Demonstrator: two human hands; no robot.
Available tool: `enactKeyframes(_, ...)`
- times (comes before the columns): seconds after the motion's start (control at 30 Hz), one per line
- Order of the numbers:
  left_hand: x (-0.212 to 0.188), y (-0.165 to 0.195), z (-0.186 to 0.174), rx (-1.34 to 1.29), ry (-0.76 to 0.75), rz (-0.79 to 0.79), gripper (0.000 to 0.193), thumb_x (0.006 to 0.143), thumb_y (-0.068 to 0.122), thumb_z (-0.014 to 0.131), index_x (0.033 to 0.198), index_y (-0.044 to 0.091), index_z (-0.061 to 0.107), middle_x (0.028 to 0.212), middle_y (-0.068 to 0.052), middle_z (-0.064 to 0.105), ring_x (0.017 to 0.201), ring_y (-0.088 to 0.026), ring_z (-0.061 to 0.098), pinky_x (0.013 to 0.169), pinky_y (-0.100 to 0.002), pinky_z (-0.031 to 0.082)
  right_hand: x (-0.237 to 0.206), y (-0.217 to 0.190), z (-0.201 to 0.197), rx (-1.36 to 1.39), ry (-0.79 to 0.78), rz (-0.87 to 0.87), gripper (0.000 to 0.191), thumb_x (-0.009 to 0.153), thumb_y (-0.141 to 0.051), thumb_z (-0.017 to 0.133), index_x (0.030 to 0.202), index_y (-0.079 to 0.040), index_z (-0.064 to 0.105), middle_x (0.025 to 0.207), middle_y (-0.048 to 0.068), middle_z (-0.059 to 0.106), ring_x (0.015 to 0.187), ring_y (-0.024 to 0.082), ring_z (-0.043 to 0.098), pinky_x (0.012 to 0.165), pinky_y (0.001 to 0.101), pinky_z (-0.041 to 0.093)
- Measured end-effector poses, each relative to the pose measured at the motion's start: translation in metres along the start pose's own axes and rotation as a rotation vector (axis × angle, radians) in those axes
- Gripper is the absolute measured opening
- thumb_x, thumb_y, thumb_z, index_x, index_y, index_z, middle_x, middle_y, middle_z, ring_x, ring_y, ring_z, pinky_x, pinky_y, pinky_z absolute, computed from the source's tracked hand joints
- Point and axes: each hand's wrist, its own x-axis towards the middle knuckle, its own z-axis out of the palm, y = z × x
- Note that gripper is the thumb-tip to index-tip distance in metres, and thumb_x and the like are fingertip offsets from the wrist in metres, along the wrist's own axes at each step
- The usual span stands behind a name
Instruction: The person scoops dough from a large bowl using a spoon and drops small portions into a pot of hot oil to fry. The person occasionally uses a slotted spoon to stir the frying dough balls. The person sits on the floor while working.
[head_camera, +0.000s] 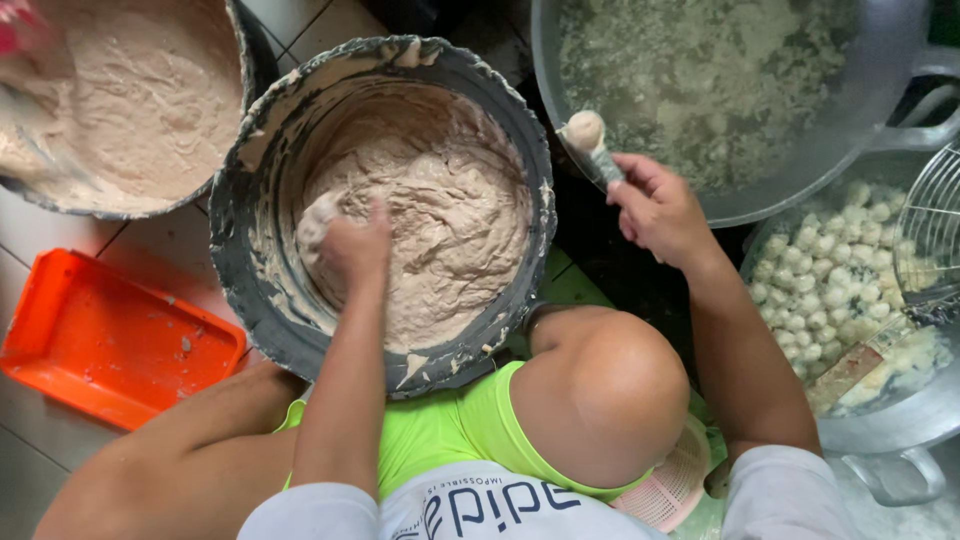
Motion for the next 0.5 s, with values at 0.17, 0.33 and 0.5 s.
enactKeyframes(0.17, 0.025, -0.054, 0.024, -0.091, 0.439, 0.001, 0.063, 0.088, 0.055, 0.079, 0.105, -0.005, 0.069, 0.108, -0.029, 0.068, 0.1, -0.05, 0.064, 0.084, -0.057, 0.049, 0.031, 0.018, -0.024, -0.811, 0.372, -0.547, 0.031, 0.099, -0.009, 0.071, 0.13, -0.002, 0.068, 0.109, 0.016, 0.073, 0.091, 0.026, 0.07, 0.079, 0.0382, 0.056)
enactKeyframes(0.33, -0.007, -0.026, 0.043, -0.311, 0.065, 0.124, 0.044, 0.093, 0.047, 0.069, 0.095, 0.004, 0.073, 0.095, -0.015, 0.077, 0.082, -0.028, 0.075, 0.077, -0.041, 0.058, 0.033, 0.02, -0.029, -0.646, 0.414, -0.331, 0.028, 0.094, -0.013, 0.073, 0.118, -0.002, 0.068, 0.1, 0.013, 0.074, 0.079, 0.025, 0.069, 0.073, 0.0384, 0.055)
enactKeyframes(0.5, -0.064, 0.048, 0.04, -0.246, -0.14, 0.633, 0.04, 0.092, 0.044, 0.069, 0.082, 0.005, 0.073, 0.069, -0.011, 0.071, 0.062, -0.028, 0.069, 0.066, -0.042, 0.058, 0.021, 0.003, -0.031, -0.56, 0.452, -0.332, 0.028, 0.098, -0.015, 0.073, 0.121, -0.002, 0.068, 0.098, 0.011, 0.073, 0.076, 0.021, 0.069, 0.071, 0.0372, 0.055)
